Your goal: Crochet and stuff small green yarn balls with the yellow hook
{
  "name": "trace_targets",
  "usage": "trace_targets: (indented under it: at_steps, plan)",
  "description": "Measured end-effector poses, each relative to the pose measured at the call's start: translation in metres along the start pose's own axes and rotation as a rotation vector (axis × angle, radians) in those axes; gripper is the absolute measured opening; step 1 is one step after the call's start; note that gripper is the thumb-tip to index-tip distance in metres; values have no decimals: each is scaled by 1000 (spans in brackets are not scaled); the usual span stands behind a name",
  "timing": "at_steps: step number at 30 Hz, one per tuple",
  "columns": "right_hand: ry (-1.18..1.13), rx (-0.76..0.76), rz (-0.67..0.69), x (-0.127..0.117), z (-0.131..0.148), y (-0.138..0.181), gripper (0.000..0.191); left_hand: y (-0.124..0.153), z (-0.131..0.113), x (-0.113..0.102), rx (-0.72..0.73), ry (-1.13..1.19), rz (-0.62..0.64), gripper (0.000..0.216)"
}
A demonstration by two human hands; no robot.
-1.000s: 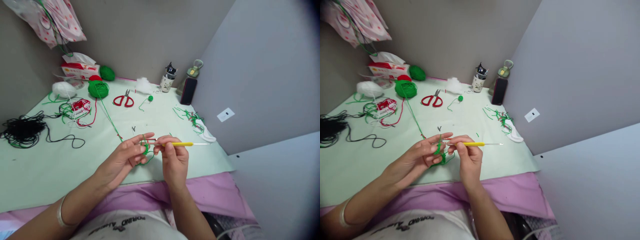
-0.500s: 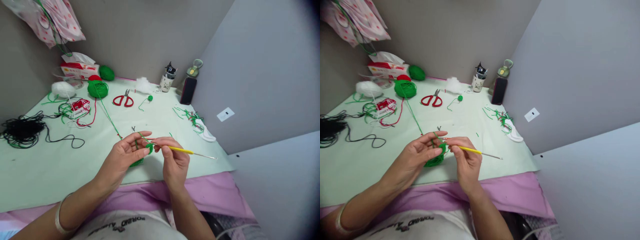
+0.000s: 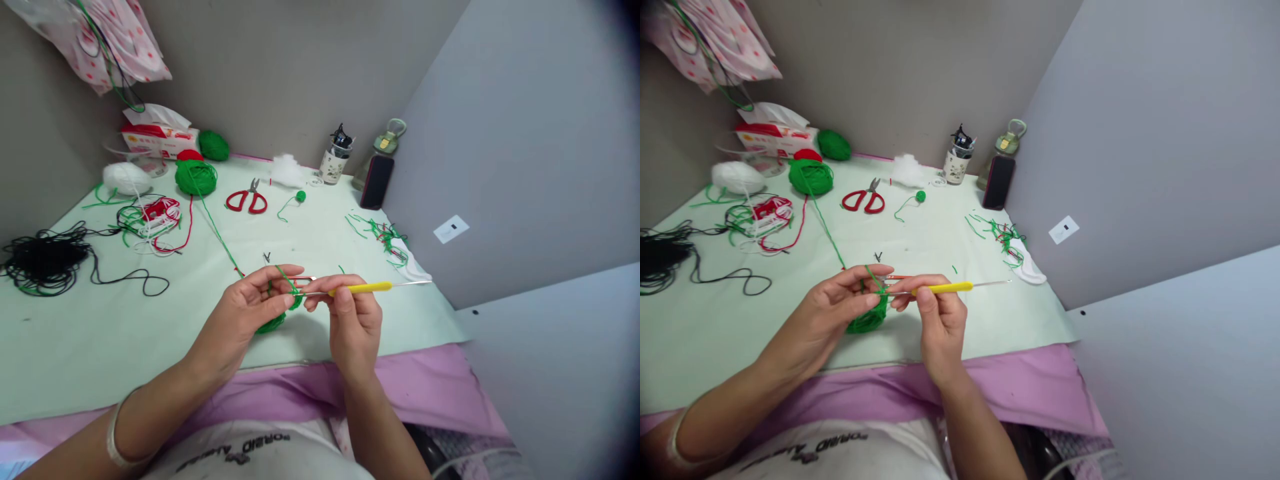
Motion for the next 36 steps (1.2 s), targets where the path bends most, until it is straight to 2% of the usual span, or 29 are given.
trace_targets:
  at_steps: [3,8,10,12,14,16,19,21,24,26,29,31,33,36]
  plan:
    - [208,-122,22,0,6,2,23,1,2,-1,60,-61,-16,27]
    - [597,-471,138,2,7,8,29,3,0,3,146,-126,-90,31]
    - [769,-587,154,4,4,10,33,2,-1,6,109,-22,-78,35]
    - [885,-659,130,6,1,11,36,0,-1,8,-18,149,-17,40]
    - [847,-616,90,6,1,9,35,-2,-1,8,-167,291,41,42]
    - [645,-472,10,5,2,5,28,-4,-2,6,-232,357,54,40]
    - [301,-252,-63,5,3,-2,23,-4,-5,5,-164,329,39,39]
    - [210,-182,-30,7,3,-5,20,-3,-5,6,-103,255,38,37]
    - [252,-169,-10,8,2,-4,21,0,-4,9,-21,162,4,33]
    - [360,-219,0,7,1,-1,24,0,-4,11,-4,149,-26,36]
    - [612,-423,84,5,0,4,33,-3,-2,12,-91,225,-19,43]
    - [667,-507,95,3,0,5,38,-5,-2,11,-193,316,27,40]
    - [559,-447,10,2,1,2,32,-7,-2,8,-251,384,45,33]
    - [313,-233,-98,3,4,-4,20,-9,-4,6,-199,352,8,29]
Point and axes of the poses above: each hand's wrist, its own y-axis away from the middle knuckle, its own x-axis out of the palm, z = x × y, the point moved 1 cm from there along -y, towards the middle knuckle, and after that the axes turned 1 degree about -x, right-handed, at the moved point
